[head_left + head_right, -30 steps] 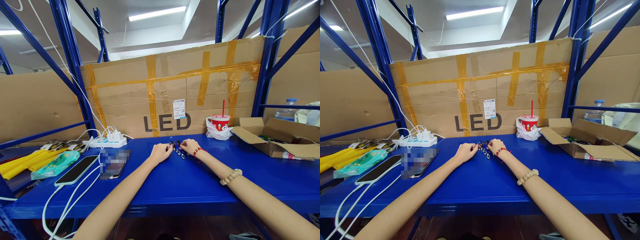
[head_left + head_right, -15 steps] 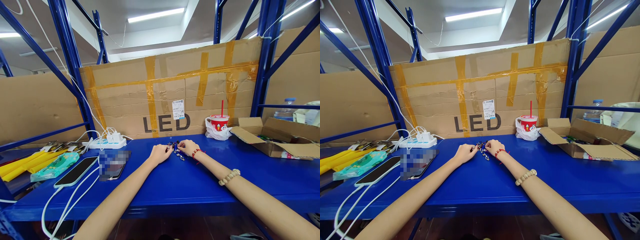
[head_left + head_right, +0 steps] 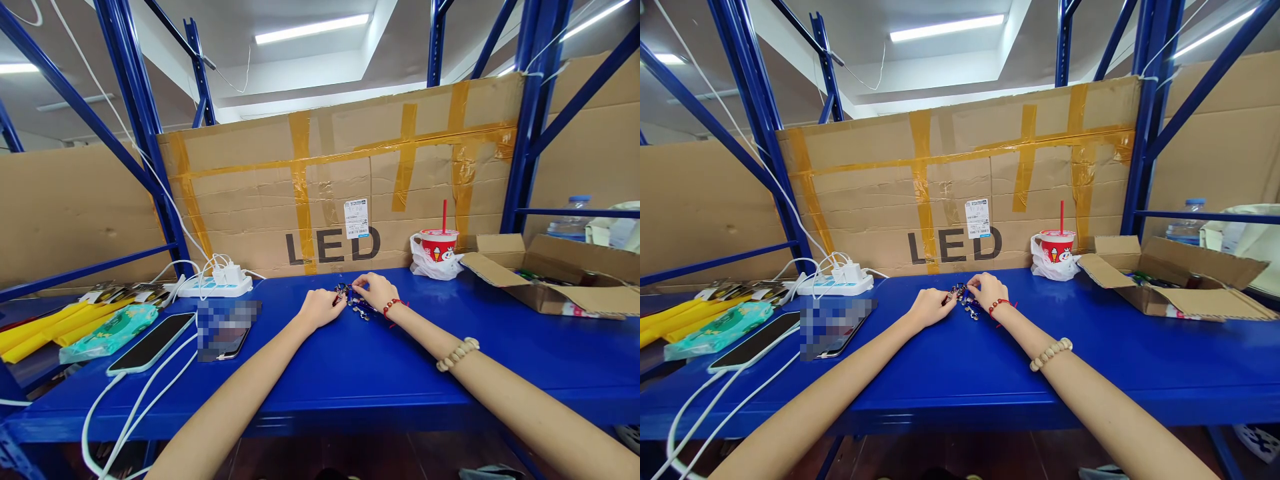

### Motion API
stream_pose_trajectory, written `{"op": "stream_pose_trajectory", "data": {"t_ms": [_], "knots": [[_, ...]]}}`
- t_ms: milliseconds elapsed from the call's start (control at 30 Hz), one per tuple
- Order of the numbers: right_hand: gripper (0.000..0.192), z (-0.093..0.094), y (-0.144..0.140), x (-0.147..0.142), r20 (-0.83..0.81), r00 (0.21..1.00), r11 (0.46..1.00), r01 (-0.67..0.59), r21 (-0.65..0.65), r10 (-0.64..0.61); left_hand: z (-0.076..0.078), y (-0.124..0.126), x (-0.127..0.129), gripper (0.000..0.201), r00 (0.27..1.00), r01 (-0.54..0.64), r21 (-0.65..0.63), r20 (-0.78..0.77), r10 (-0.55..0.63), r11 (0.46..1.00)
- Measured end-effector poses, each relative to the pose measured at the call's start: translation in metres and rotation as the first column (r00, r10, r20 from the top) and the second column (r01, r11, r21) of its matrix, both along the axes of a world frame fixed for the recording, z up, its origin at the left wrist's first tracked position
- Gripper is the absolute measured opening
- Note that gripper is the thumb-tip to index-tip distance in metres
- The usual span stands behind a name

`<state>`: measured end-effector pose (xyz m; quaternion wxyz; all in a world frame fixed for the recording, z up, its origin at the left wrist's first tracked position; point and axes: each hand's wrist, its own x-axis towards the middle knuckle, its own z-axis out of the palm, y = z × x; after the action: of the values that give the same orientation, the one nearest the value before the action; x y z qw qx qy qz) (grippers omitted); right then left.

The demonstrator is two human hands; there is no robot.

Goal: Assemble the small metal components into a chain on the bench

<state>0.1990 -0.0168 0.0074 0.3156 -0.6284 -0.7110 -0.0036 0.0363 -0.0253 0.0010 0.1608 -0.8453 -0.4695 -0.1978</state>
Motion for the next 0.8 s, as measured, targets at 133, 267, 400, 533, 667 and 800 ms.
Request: {"op": "stream_pose_trajectory", "data": {"t_ms": [133,267,400,533,667,800], "knots": [[0.018,0.004,-0.004,-0.004,-0.133,0.99,0.99,-0.034,0.135,0.052,0.001,0.0,0.0,0.043,1.0,-0.013,-0.025,0.007,0.013,1.0],[0.02,0.005,-0.009,-0.01,-0.152,0.978,0.973,-0.111,0.2,0.143,0.001,-0.001,0.0,0.042,0.999,-0.025,-0.046,0.026,0.026,0.999],[0.021,0.006,-0.014,-0.016,-0.11,0.958,0.933,-0.228,0.277,0.266,0.002,-0.002,0.001,0.041,0.998,-0.049,-0.067,0.026,0.05,0.997],[0.021,0.007,-0.016,-0.021,-0.114,0.928,0.897,-0.302,0.323,0.354,0.003,-0.003,0.002,0.042,0.994,-0.102,-0.066,0.021,0.104,0.993],[0.02,0.007,-0.018,-0.023,-0.123,0.907,0.881,-0.348,0.321,0.403,0.004,-0.005,0.002,0.043,0.988,-0.147,-0.072,0.028,0.15,0.986],[0.019,0.007,-0.018,-0.023,-0.125,0.891,0.871,-0.383,0.307,0.436,0.006,-0.006,0.003,0.043,0.982,-0.184,-0.1,0.031,0.188,0.978]]}}
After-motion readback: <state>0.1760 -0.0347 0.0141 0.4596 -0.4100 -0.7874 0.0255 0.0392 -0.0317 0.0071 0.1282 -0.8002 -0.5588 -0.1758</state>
